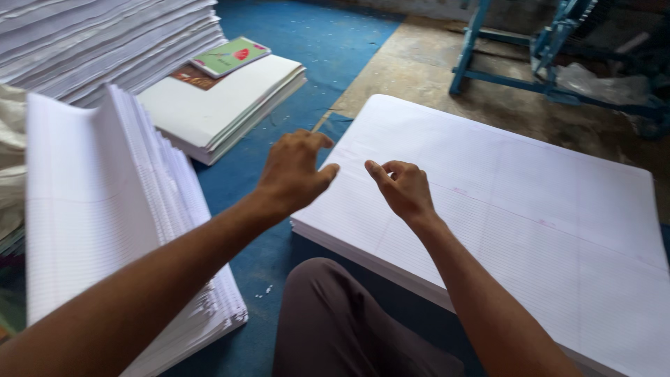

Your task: The person folds large sheets of lined paper in half, presses the crease with a wooden tool, and stacks the folded sheets. The person repeats this process for multiple sheets, handling them one at a time.

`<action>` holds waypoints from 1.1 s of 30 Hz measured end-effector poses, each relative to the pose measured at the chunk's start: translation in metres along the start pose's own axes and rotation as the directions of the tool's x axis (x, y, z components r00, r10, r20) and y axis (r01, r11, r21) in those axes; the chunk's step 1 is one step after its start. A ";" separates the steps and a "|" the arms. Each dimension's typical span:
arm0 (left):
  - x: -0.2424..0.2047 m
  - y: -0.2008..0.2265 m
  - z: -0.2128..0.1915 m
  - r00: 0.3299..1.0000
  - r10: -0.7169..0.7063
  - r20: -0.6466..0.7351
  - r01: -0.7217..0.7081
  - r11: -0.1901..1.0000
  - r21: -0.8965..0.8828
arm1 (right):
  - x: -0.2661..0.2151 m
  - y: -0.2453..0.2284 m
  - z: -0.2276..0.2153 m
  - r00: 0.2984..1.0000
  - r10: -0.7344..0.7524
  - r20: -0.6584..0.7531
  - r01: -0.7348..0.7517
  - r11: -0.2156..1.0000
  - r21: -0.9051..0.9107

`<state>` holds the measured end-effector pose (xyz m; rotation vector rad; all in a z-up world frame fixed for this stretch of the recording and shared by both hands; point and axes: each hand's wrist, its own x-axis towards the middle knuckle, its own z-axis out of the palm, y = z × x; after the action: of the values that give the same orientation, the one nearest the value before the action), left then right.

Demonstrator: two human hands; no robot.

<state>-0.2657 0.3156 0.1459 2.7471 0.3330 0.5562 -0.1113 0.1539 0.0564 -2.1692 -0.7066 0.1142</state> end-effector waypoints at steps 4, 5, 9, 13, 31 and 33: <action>0.019 0.044 0.038 0.996 0.048 0.076 -0.045 0.998 -0.041 | -0.011 0.034 -0.040 0.997 0.052 -0.061 -0.054 0.997 -0.046; 0.022 0.054 0.048 0.995 0.059 0.086 -0.054 0.997 -0.061 | -0.014 0.043 -0.049 0.995 0.081 -0.060 -0.085 0.994 -0.066; 0.035 0.094 0.090 0.984 0.086 0.157 -0.066 0.990 -0.127 | -0.028 0.082 -0.084 0.979 0.185 -0.085 -0.195 0.971 -0.138; 0.042 0.127 0.129 0.966 0.144 0.217 -0.100 0.974 -0.201 | -0.046 0.121 -0.118 0.958 0.269 -0.101 -0.283 0.943 -0.177; 0.013 0.233 0.295 0.820 0.425 0.384 -0.237 0.861 -0.449 | -0.123 0.276 -0.215 0.885 0.449 -0.124 -0.459 0.792 -0.404; 0.013 0.245 0.307 0.819 0.439 0.371 -0.258 0.857 -0.445 | -0.134 0.290 -0.228 0.872 0.464 -0.154 -0.482 0.765 -0.426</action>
<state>-0.0878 0.0130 -0.0322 2.4535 -0.3806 0.0163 -0.0226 -0.2184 -0.0318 -2.7620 -0.1387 0.1839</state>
